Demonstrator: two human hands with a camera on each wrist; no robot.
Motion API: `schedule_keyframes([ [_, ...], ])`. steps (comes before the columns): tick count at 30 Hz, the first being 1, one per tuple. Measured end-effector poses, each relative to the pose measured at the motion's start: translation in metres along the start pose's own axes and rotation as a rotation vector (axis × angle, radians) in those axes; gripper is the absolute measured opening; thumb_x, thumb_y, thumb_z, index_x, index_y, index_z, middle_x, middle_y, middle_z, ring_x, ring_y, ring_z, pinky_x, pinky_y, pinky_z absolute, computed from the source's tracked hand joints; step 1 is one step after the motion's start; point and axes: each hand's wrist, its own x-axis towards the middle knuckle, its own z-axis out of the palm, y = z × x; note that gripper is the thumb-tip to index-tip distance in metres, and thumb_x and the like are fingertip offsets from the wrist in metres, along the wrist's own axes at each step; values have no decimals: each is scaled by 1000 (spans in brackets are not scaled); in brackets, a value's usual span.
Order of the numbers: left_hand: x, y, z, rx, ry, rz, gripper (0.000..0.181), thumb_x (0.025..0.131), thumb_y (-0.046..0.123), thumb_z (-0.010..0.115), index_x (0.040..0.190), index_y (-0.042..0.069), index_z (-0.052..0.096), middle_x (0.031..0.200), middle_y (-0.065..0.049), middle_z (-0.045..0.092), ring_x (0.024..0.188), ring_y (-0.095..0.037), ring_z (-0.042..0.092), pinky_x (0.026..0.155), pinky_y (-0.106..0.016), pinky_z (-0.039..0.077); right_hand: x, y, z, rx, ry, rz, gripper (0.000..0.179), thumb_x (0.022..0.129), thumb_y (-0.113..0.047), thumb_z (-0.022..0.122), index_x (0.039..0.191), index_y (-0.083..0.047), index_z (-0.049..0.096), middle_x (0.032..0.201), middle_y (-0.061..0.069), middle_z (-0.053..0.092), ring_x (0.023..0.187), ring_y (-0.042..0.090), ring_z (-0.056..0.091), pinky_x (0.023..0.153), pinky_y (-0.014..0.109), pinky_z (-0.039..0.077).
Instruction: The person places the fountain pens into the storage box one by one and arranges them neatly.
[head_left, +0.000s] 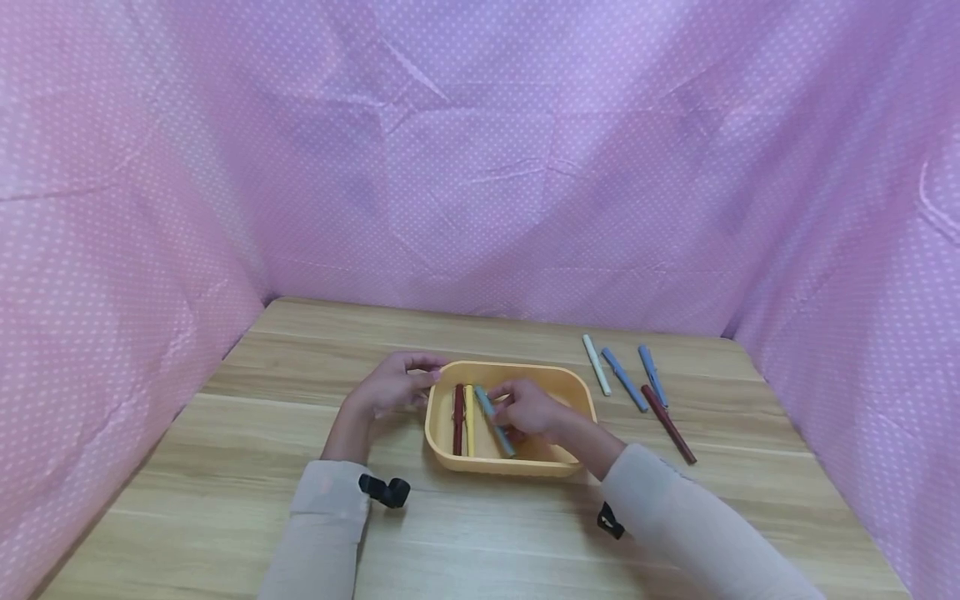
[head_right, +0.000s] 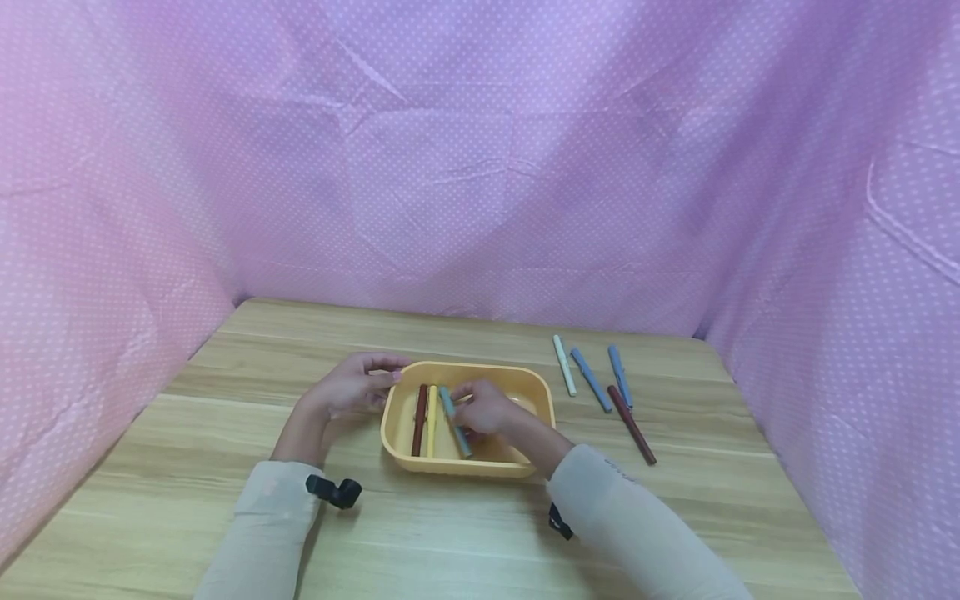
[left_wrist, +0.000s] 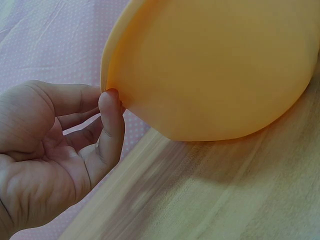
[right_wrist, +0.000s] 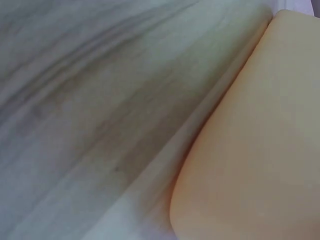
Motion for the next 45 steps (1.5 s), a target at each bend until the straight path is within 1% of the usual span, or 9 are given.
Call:
schedule_keyframes([
  [3,-1,-1,0,4,-7,7,34,103,8,60,137,1,62,134,-21,55,95,-27,69,75,-34,62,1,0,3,18,-3,-3,44,92,9,61,135,11,53,101,17,64,79,22,62,65,30,57],
  [9,-1,-2,-1,1,-13,7,35,104,8,59,137,0,61,135,-21,55,95,-27,69,75,-34,62,3,3,7,53,-7,1,46,91,11,62,135,13,50,100,18,64,81,23,66,75,38,63],
  [12,0,-2,0,-8,-13,2,34,104,7,58,137,0,61,135,-20,55,95,-27,69,76,-35,62,4,4,9,77,-7,6,46,91,12,63,135,13,49,99,17,63,80,22,65,74,38,63],
  [17,1,-1,0,-10,-6,-1,33,104,7,58,135,2,63,133,-19,57,95,-27,68,75,-35,62,6,4,13,106,2,16,44,91,13,63,133,13,49,95,15,61,78,20,62,70,35,63],
  [23,0,0,0,-6,-3,-7,33,104,7,58,135,2,63,133,-18,56,95,-28,68,75,-36,62,7,3,16,114,24,18,44,89,17,62,131,14,50,93,18,65,75,21,65,67,35,63],
  [31,-1,0,1,-6,-12,-2,33,104,7,58,136,1,62,134,-19,55,98,-29,69,78,-38,62,5,0,20,145,50,31,48,86,20,65,131,16,48,90,22,65,64,20,65,66,35,64],
  [37,-2,2,3,4,-1,-6,32,103,8,59,135,4,64,130,-17,57,95,-28,68,74,-35,62,2,1,18,148,56,47,46,87,19,65,130,14,49,90,20,63,68,20,64,68,36,64],
  [41,-3,3,4,1,12,-14,32,103,8,60,134,6,65,128,-16,58,91,-25,67,72,-33,61,0,1,14,148,50,56,45,88,18,64,131,13,49,92,21,66,71,23,65,71,37,64],
  [45,-3,2,5,0,17,-20,32,103,7,60,134,6,65,129,-16,58,91,-25,68,73,-34,61,-1,0,9,148,45,50,46,89,17,64,131,13,49,92,22,68,72,24,67,72,38,64],
])
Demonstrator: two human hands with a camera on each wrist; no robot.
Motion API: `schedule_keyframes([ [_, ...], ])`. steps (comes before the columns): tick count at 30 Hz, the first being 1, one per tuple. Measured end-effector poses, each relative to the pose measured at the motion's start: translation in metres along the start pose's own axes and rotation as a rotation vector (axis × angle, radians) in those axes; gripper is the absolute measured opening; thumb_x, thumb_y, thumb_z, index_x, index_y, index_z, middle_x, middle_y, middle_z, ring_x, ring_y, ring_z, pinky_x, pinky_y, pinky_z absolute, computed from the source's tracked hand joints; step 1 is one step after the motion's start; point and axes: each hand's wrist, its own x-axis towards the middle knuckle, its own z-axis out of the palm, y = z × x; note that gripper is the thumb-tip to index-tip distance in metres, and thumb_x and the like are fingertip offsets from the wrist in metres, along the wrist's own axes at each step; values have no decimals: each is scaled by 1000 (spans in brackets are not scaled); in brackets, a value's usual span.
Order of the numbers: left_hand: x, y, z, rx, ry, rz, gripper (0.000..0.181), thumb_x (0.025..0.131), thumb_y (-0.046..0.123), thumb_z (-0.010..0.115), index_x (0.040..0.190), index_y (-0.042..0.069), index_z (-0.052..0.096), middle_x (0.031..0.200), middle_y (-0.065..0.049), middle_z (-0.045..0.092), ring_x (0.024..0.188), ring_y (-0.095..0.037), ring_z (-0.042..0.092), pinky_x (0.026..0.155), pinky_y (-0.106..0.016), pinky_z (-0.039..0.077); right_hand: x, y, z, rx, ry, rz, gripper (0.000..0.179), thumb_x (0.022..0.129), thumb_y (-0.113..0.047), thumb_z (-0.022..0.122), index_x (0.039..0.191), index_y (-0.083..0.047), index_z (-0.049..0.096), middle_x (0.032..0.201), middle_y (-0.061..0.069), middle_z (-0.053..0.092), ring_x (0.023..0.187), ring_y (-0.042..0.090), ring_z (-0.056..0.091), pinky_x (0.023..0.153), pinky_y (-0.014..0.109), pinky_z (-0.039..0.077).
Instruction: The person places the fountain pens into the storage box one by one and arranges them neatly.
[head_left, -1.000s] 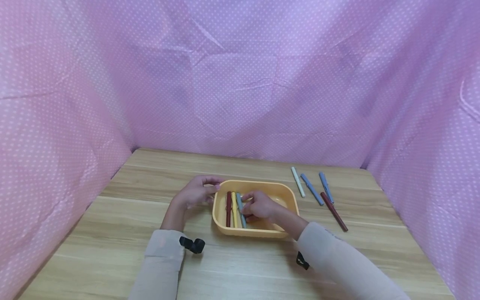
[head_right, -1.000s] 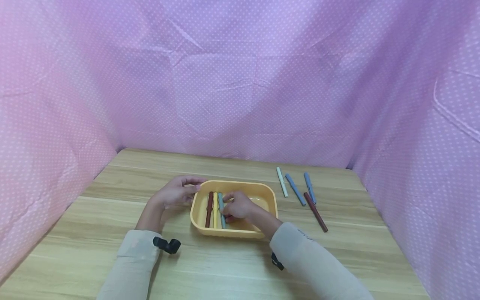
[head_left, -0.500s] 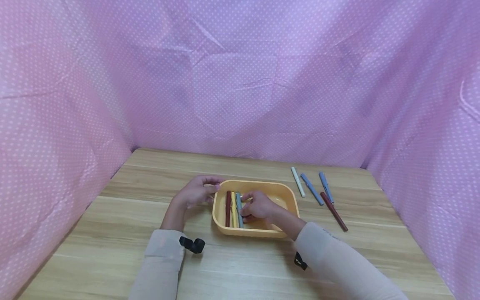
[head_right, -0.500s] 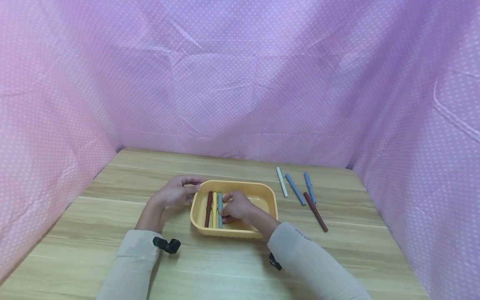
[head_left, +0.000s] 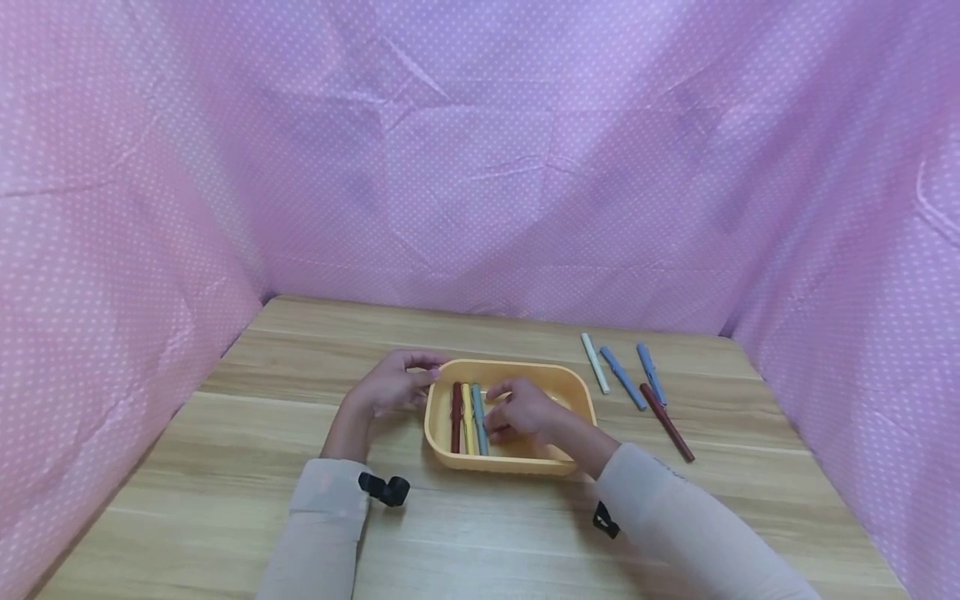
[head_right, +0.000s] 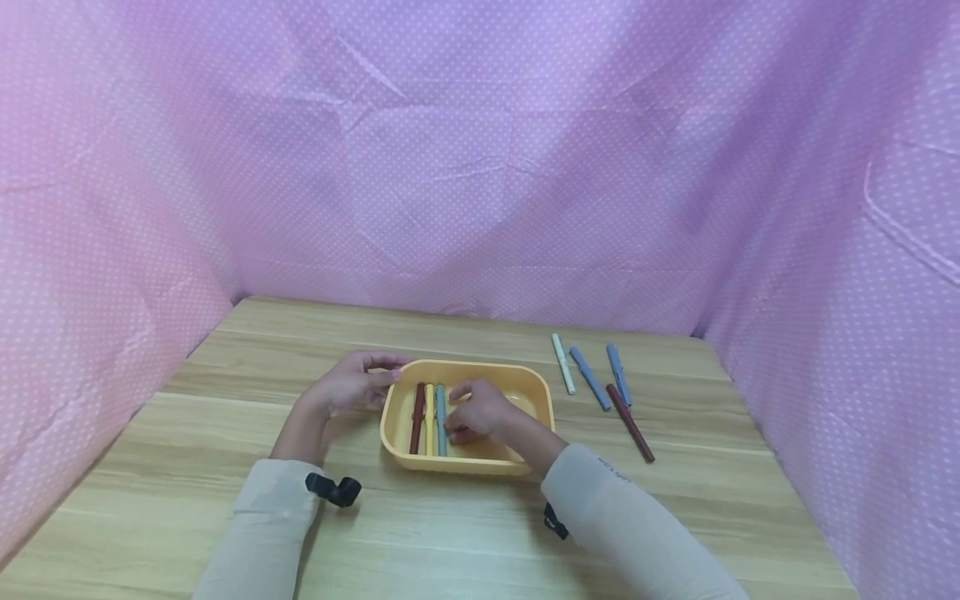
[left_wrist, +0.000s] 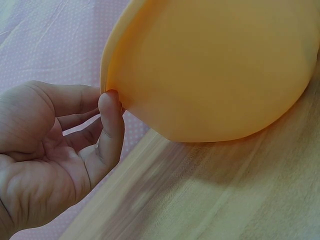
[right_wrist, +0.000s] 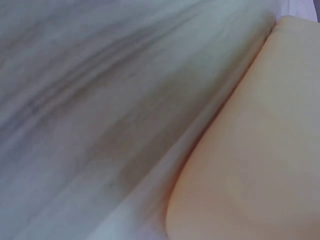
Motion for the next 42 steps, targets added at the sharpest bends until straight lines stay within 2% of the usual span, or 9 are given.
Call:
schedule_keyframes([
  [6,1,-2,-1,13,6,-5,32,103,8,61,134,7,65,132,-16,58,95,-28,69,76,-36,62,-1,-7,-9,-8,-9,-20,44,90,17,61,132,13,48,92,20,66,72,24,67,72,36,64],
  [13,1,-2,-2,12,12,-9,32,102,8,61,134,6,65,132,-17,58,98,-30,69,77,-37,62,-5,-15,-24,-38,3,-47,47,89,16,62,134,14,49,104,29,68,77,26,69,78,39,64],
  [20,1,-7,-3,8,10,-8,34,102,8,61,136,5,63,132,-18,59,96,-29,69,77,-37,62,-13,-26,-42,-28,17,-61,47,91,13,62,136,12,49,116,32,62,88,30,67,81,37,63],
  [27,1,-8,-3,-1,11,-18,35,104,10,60,138,4,61,129,-20,64,95,-28,69,78,-37,62,-23,-38,-64,-36,46,-89,45,97,9,59,139,12,46,118,29,61,94,30,65,83,36,62],
  [34,3,-6,-3,0,-2,-8,35,104,10,59,138,3,61,129,-21,64,93,-27,68,77,-37,62,-31,-44,-88,-27,98,-79,43,97,10,57,138,7,48,121,25,60,98,29,65,86,35,61],
  [42,4,-3,-3,27,2,5,35,104,10,59,139,3,60,129,-20,64,92,-25,68,75,-35,61,-42,-47,-111,-30,101,-112,50,99,6,55,146,11,38,123,24,57,102,26,62,91,34,60],
])
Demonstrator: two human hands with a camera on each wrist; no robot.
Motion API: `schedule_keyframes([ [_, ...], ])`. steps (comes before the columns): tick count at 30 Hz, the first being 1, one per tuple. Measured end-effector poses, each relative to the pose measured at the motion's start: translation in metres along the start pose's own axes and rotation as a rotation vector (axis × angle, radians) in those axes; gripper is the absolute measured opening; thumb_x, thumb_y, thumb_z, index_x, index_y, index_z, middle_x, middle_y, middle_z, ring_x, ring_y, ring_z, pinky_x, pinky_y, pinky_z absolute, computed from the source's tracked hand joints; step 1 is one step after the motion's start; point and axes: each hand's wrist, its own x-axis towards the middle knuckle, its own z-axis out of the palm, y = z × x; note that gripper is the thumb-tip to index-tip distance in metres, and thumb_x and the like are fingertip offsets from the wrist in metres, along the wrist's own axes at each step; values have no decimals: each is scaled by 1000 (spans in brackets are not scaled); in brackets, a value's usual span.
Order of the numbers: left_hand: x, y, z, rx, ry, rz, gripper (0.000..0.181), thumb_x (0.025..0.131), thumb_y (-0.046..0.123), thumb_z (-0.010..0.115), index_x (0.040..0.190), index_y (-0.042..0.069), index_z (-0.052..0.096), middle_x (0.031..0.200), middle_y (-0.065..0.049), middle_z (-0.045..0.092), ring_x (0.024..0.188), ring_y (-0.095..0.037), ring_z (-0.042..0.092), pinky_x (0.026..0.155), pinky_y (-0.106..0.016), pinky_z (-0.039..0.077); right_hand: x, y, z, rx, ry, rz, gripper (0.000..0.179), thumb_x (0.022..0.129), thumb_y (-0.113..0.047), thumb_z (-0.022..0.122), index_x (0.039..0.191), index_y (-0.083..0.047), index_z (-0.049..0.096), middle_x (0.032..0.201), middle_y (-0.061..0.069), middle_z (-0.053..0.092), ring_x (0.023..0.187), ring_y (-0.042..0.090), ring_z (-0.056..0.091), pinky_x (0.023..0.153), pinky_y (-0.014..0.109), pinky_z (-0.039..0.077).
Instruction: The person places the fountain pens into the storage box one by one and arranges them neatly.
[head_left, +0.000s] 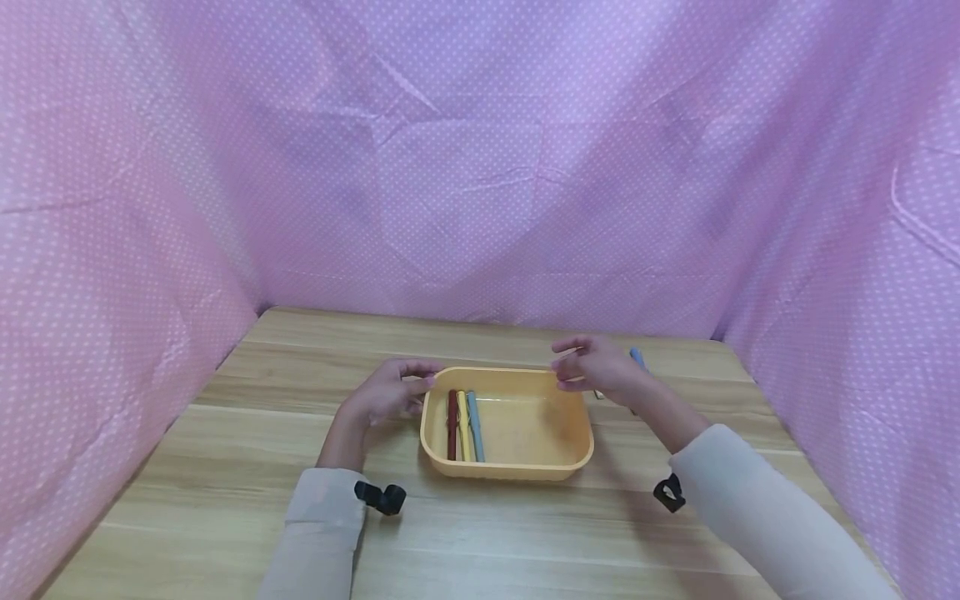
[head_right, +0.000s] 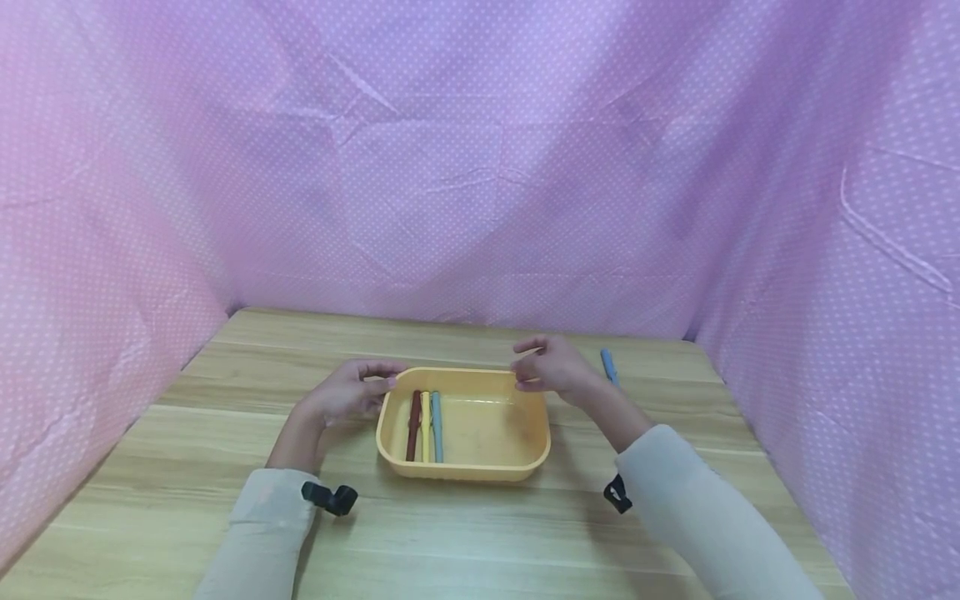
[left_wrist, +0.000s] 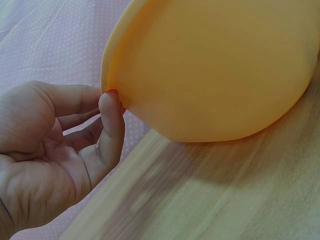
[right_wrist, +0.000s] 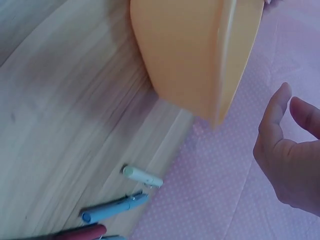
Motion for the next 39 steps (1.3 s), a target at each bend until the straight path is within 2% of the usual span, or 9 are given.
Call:
schedule_keyframes([
  [4,-1,0,0,1,1,-4,35,104,11,59,139,4,61,130,-20,64,93,-26,68,75,-35,61,-5,-1,-7,7,16,-3,50,99,6,55,146,12,39,124,25,56,101,24,63,92,33,59],
  [8,-1,1,1,-5,6,-7,35,104,10,60,138,4,61,130,-20,63,95,-28,68,76,-36,61,-8,-2,-14,-10,28,-5,50,98,5,57,145,11,41,130,29,53,105,28,62,94,33,59],
  [12,-2,2,2,-11,8,-10,35,103,9,60,138,4,62,130,-20,64,95,-29,68,76,-36,62,-12,-1,-21,-40,38,-7,50,99,2,59,145,10,42,123,22,58,107,29,61,94,34,58],
  [18,-2,1,2,-22,-1,-8,35,103,8,59,138,3,61,129,-20,64,94,-27,68,77,-37,62,-14,6,-36,-75,63,-5,48,100,1,58,144,11,41,110,12,62,95,20,62,93,36,59],
  [25,-3,-1,1,1,7,7,35,103,9,60,138,3,62,131,-19,62,94,-25,68,76,-36,61,-16,16,-56,-151,73,-3,50,102,-5,57,145,11,39,111,10,60,98,19,60,95,40,58],
  [29,-3,-2,1,0,5,4,35,103,9,60,138,4,62,130,-19,63,93,-25,67,76,-35,61,-15,24,-68,-210,89,-3,49,103,-9,57,144,12,40,118,13,61,103,21,62,99,43,56],
  [33,-4,-2,0,-2,5,2,35,103,10,60,138,5,62,130,-19,63,91,-24,67,75,-35,61,-13,34,-81,-275,124,0,50,104,-14,59,143,12,42,130,26,58,110,32,63,102,49,54],
  [36,-4,-2,1,-3,9,2,35,103,9,61,137,5,63,131,-18,62,89,-24,67,74,-35,61,-12,41,-91,-307,146,5,50,104,-15,59,143,13,41,132,30,56,108,34,63,97,45,57],
  [39,-3,-2,2,-3,13,3,34,102,8,62,136,6,64,131,-16,61,89,-24,68,75,-36,61,-12,50,-103,-308,150,15,50,104,-13,58,142,15,40,115,19,63,96,23,65,90,37,60],
])
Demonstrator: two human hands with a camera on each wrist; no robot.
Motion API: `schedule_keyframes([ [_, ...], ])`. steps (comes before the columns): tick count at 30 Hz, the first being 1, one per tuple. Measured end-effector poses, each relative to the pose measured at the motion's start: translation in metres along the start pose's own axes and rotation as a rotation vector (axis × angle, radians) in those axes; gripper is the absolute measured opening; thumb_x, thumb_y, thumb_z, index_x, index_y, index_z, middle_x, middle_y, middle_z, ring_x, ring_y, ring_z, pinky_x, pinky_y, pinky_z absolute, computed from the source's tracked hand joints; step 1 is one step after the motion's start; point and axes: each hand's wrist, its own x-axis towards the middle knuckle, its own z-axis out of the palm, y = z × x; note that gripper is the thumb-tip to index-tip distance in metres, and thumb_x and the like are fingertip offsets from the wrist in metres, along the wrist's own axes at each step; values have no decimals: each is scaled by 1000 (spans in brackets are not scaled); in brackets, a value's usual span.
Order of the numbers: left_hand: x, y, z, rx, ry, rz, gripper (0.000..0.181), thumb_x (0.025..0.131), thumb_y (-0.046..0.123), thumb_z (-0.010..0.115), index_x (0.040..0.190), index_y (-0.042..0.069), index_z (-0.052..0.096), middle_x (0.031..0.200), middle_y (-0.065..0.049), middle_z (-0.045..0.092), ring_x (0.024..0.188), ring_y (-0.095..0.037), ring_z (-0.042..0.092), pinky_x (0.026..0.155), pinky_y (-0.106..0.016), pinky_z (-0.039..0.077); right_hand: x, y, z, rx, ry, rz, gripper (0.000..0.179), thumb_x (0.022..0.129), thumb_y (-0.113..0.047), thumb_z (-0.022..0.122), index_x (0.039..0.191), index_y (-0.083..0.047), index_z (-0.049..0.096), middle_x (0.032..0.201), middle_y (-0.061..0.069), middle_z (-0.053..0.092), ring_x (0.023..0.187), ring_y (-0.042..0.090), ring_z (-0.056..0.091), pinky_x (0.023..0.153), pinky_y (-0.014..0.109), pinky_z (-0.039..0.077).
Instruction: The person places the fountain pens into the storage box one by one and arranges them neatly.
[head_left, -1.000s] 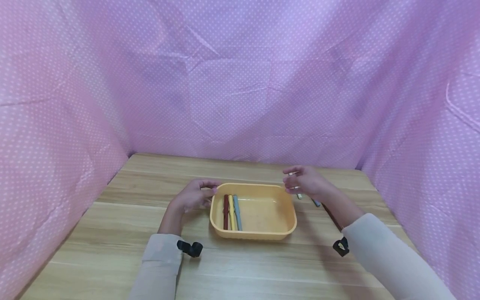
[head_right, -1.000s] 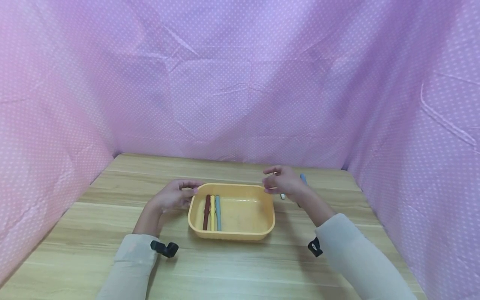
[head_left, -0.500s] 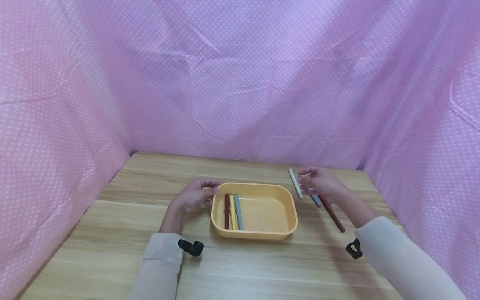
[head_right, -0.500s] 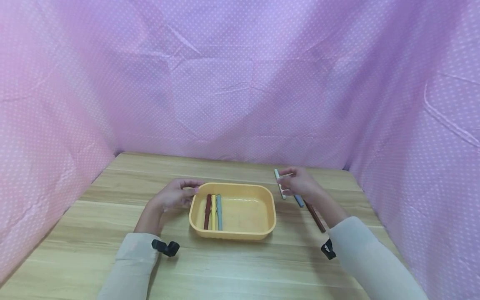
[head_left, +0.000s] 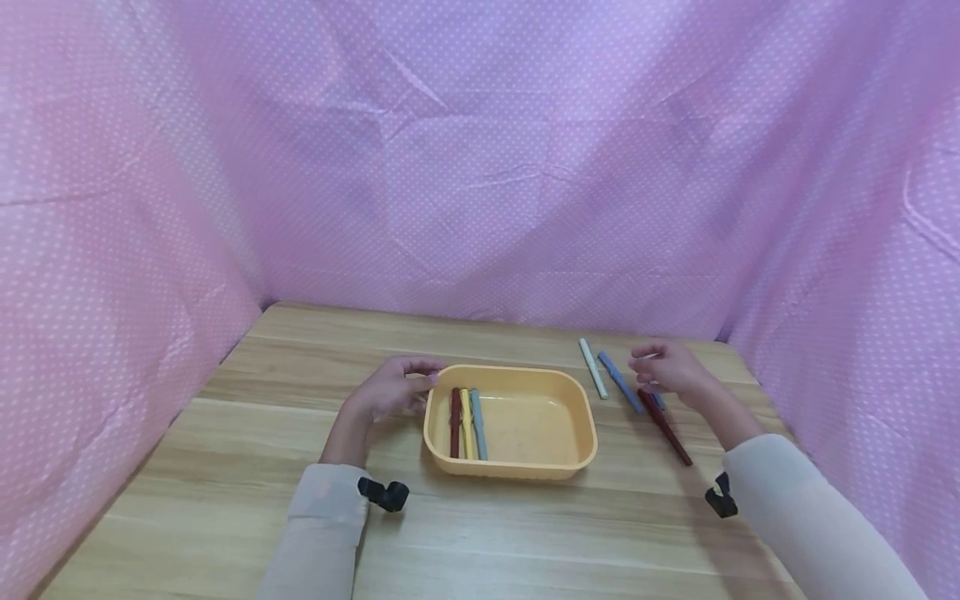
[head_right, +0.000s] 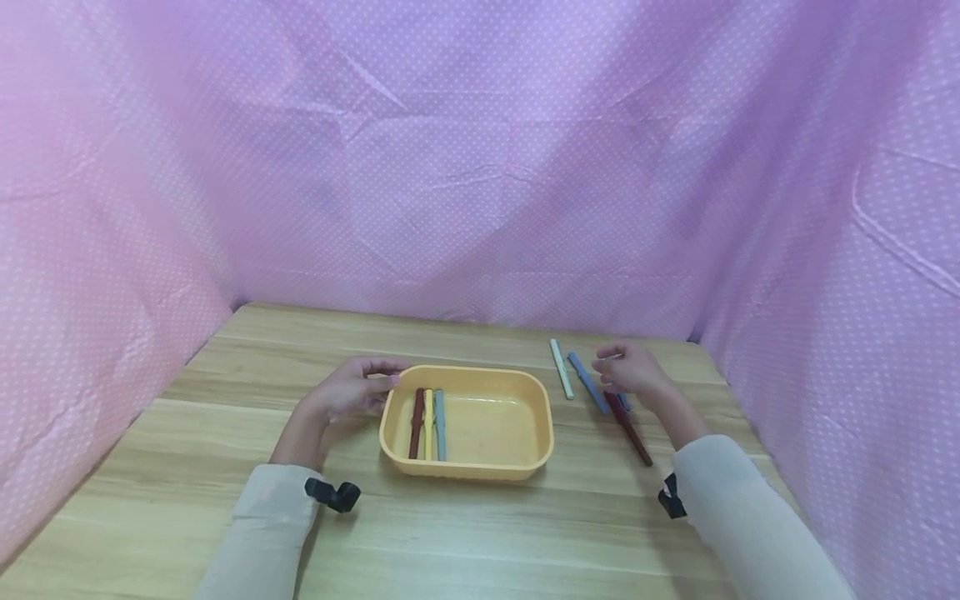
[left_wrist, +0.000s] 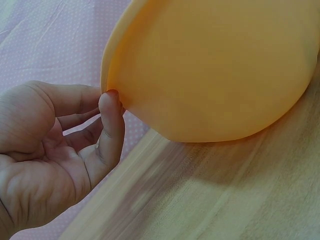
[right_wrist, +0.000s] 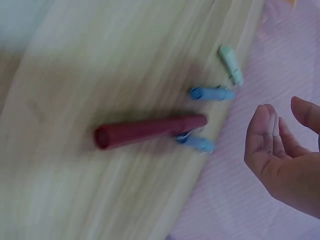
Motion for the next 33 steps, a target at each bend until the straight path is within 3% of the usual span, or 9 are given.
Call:
schedule_keyframes([
  [4,1,-1,1,3,0,0,34,101,9,62,135,6,64,130,-16,62,91,-25,69,76,-38,62,5,18,-10,0,25,35,47,104,-11,56,140,16,42,101,7,62,87,16,63,82,33,61],
  [11,0,1,1,9,-4,-2,35,102,9,62,136,7,64,131,-15,63,94,-27,69,77,-38,62,7,40,-21,-59,91,67,45,104,-11,56,137,17,45,112,18,62,94,19,63,84,35,61],
  [19,-2,3,1,0,2,-9,35,102,9,62,136,6,63,130,-16,63,96,-27,69,77,-37,62,13,60,-29,66,86,145,48,104,-8,56,142,17,38,96,5,64,83,12,62,76,29,62],
  [24,-3,3,1,-5,4,-17,35,102,9,62,136,6,63,130,-17,64,99,-28,68,77,-36,61,18,66,-27,92,72,134,48,104,-7,55,141,18,36,94,4,65,81,11,64,74,28,61],
  [33,-3,2,1,-8,7,-16,34,102,9,61,136,5,63,131,-16,60,97,-28,69,77,-36,62,27,72,-20,-47,123,117,54,101,-10,58,143,18,38,101,12,66,81,10,62,72,26,60],
])
